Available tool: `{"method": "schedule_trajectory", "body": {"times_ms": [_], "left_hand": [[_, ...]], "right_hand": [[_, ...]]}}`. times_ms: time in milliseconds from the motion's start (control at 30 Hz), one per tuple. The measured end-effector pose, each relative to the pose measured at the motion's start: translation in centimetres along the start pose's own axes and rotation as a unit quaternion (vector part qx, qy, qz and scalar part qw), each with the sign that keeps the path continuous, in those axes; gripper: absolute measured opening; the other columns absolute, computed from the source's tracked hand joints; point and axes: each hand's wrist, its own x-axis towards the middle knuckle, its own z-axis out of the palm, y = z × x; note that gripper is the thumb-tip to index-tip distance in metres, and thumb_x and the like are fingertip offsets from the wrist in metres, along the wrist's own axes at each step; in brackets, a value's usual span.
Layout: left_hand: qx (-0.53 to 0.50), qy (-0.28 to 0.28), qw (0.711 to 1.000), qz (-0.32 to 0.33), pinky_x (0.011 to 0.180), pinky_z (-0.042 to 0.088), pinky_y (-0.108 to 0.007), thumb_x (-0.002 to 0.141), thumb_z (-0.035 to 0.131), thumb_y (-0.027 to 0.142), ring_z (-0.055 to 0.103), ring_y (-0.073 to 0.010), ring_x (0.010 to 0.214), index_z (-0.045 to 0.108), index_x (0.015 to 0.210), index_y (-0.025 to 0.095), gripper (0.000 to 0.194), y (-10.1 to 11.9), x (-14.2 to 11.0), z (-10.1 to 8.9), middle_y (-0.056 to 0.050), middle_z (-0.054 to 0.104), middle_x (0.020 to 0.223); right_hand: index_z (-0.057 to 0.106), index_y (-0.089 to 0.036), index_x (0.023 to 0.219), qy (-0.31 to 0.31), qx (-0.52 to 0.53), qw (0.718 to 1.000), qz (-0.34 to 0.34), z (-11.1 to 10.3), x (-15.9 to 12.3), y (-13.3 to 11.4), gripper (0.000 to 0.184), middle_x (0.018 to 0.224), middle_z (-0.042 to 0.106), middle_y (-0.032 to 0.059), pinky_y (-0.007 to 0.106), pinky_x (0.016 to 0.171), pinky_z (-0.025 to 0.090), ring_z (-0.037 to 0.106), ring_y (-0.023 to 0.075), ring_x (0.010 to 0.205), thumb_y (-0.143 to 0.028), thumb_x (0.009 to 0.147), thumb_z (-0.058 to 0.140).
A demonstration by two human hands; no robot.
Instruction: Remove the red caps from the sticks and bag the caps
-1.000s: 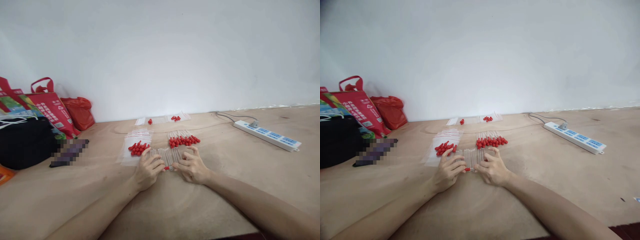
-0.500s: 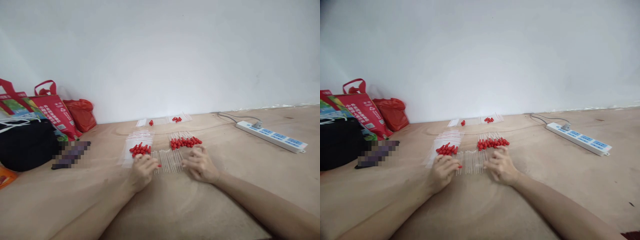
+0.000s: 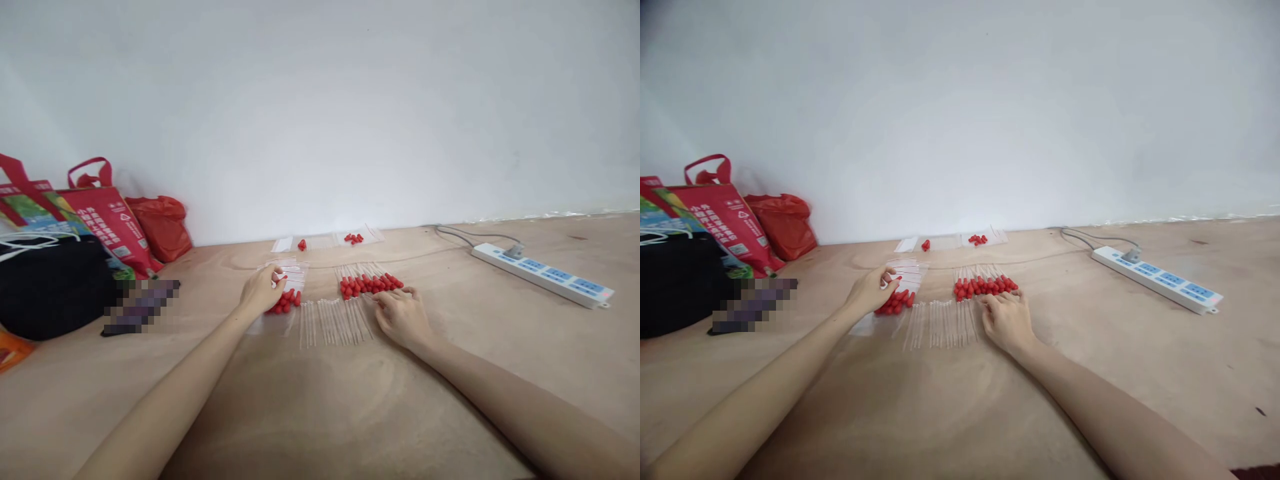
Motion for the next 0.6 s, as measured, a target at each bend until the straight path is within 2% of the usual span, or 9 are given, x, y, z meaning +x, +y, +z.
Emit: {"method": "schedule_trajectory", "body": {"times_ms": [167,300,400,500,600], "left_hand": [[0.026,-0.032,0.999,0.018,0.064,0.041,-0.030,0.066,0.054,0.032,0.059,-0.0202,0.070,0.059,0.073,0.021,0.013,0.1,1.1,0.1,0.000,0.065,0.074],[0.031,-0.024,0.999,0.029,0.069,0.040,-0.034,0.071,0.049,0.041,0.059,-0.0239,0.075,0.059,0.066,0.020,0.023,1.4,1.1,-0.2,-0.004,0.066,0.073],[0.024,-0.009,0.998,0.056,0.078,0.037,-0.036,0.074,0.047,0.039,0.057,-0.0241,0.087,0.060,0.068,0.020,0.024,3.9,0.9,0.1,-0.005,0.066,0.081],[0.007,-0.027,0.996,0.090,0.080,0.036,-0.034,0.072,0.049,0.038,0.057,-0.0217,0.086,0.061,0.068,0.021,0.021,7.1,0.6,1.3,-0.002,0.066,0.081],[-0.010,-0.048,0.995,0.090,0.077,0.038,-0.033,0.073,0.048,0.043,0.059,-0.0204,0.080,0.062,0.068,0.021,0.027,9.7,0.6,2.8,-0.002,0.067,0.077]], "right_hand": [[0.063,-0.022,0.082,-0.009,0.000,1.000,-0.016,0.3,0.0,-0.3,0.021,0.074,0.067,0.0014,0.033,0.084,0.021,0.056,0.0149,0.073,-0.015,0.073,0.045],[0.063,-0.022,0.084,-0.021,0.006,0.999,-0.033,0.4,-0.1,-0.6,0.020,0.076,0.067,0.0010,0.035,0.086,0.019,0.056,0.0150,0.075,-0.019,0.077,0.045],[0.063,-0.022,0.084,-0.033,0.001,0.999,-0.039,0.3,-0.2,-0.9,0.020,0.077,0.067,0.0014,0.036,0.087,0.019,0.056,0.0156,0.078,-0.021,0.079,0.044],[0.063,-0.023,0.084,-0.045,0.003,0.998,-0.042,0.2,-0.2,-1.1,0.020,0.080,0.067,0.0016,0.037,0.087,0.019,0.055,0.0161,0.080,-0.024,0.080,0.043],[0.063,-0.024,0.084,-0.056,0.010,0.997,-0.049,-0.1,-0.3,-1.2,0.022,0.083,0.066,0.0009,0.039,0.089,0.018,0.055,0.0161,0.082,-0.028,0.082,0.042]]}}
